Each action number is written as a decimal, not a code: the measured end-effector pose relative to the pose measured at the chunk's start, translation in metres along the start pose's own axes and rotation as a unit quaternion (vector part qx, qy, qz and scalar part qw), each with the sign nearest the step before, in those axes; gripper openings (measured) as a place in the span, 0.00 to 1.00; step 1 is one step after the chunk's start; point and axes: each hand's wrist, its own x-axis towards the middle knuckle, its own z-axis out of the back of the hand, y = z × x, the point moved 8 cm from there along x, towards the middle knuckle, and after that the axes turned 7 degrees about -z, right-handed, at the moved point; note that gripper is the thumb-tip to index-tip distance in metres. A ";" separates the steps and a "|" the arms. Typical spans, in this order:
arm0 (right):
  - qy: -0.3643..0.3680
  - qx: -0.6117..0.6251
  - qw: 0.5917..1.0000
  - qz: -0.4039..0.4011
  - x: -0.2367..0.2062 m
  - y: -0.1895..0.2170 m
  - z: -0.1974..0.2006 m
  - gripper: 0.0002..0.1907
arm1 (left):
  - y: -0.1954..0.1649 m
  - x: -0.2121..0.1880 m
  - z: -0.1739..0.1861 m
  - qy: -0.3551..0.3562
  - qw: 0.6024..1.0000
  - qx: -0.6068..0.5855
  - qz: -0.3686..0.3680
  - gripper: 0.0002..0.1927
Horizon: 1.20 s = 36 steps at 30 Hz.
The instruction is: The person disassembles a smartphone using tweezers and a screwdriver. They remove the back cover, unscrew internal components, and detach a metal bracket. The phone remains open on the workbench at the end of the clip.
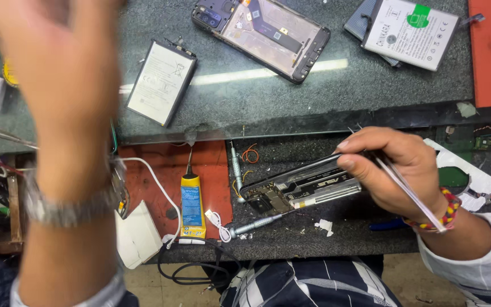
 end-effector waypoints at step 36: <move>0.095 0.316 0.944 -0.032 -0.015 -0.020 -0.012 0.09 | -0.126 -0.191 -0.113 0.241 0.276 -0.866 0.339 0.38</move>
